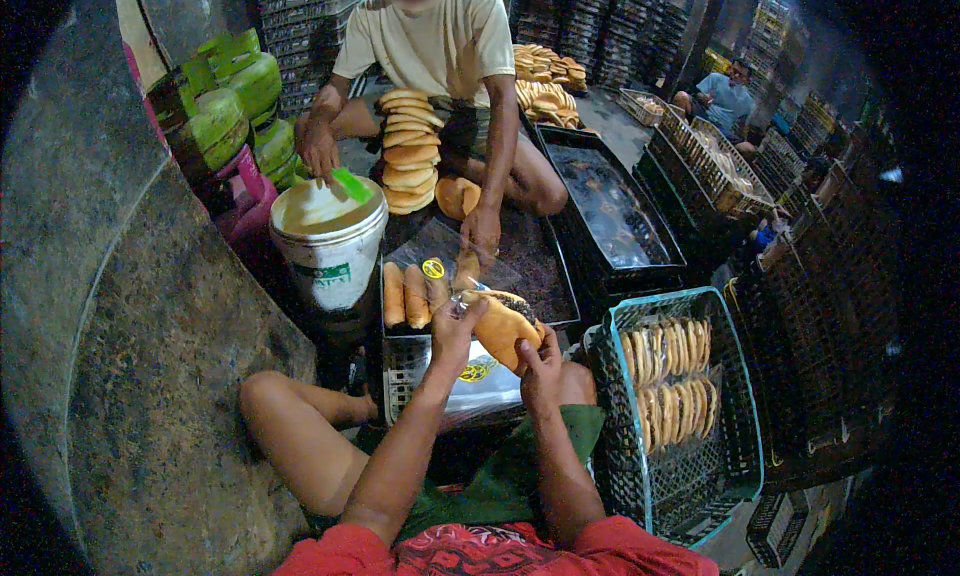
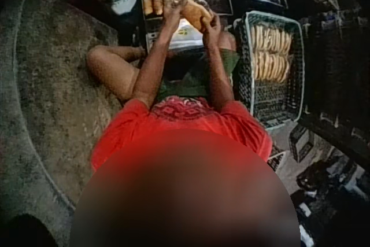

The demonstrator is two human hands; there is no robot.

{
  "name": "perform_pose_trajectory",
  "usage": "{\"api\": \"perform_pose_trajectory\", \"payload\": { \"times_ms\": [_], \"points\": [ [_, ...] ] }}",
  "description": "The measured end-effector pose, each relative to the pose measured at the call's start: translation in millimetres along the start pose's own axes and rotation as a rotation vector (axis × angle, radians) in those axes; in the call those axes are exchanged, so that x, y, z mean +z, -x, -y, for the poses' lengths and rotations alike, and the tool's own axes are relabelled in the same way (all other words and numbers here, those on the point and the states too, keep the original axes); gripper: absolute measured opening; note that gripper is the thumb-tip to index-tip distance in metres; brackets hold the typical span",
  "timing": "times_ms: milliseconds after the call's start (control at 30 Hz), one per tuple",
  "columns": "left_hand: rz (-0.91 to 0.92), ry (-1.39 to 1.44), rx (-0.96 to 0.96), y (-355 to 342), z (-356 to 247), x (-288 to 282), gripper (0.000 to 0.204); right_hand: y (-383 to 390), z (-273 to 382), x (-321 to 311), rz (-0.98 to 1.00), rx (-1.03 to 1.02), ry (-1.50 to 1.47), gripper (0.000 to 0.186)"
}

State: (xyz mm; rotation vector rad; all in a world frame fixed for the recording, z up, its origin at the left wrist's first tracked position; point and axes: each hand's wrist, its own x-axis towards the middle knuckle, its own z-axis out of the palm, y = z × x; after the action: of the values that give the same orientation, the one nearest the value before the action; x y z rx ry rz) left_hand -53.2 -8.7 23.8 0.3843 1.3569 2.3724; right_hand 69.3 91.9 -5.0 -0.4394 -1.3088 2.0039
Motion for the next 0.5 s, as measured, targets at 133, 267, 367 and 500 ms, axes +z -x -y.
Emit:
{"api": "perform_pose_trajectory", "payload": {
  "times_ms": [133,267,367,500],
  "points": [
    [0.011,0.004,0.084,0,6,4,0.041,4,-3,9,-0.074,0.003,-0.09,0.041],
    [0.102,-0.107,0.066,9,6,9,0.042,4,-5,8,-0.134,0.081,-0.204,0.041],
    [0.095,0.082,-0.186,12,1,8,0.043,5,-6,5,-0.128,0.09,-0.185,0.042],
    [-0.122,0.404,-0.131,10,3,6,0.046,3,-4,3,-0.062,0.082,0.032,0.039]
  ]
}}
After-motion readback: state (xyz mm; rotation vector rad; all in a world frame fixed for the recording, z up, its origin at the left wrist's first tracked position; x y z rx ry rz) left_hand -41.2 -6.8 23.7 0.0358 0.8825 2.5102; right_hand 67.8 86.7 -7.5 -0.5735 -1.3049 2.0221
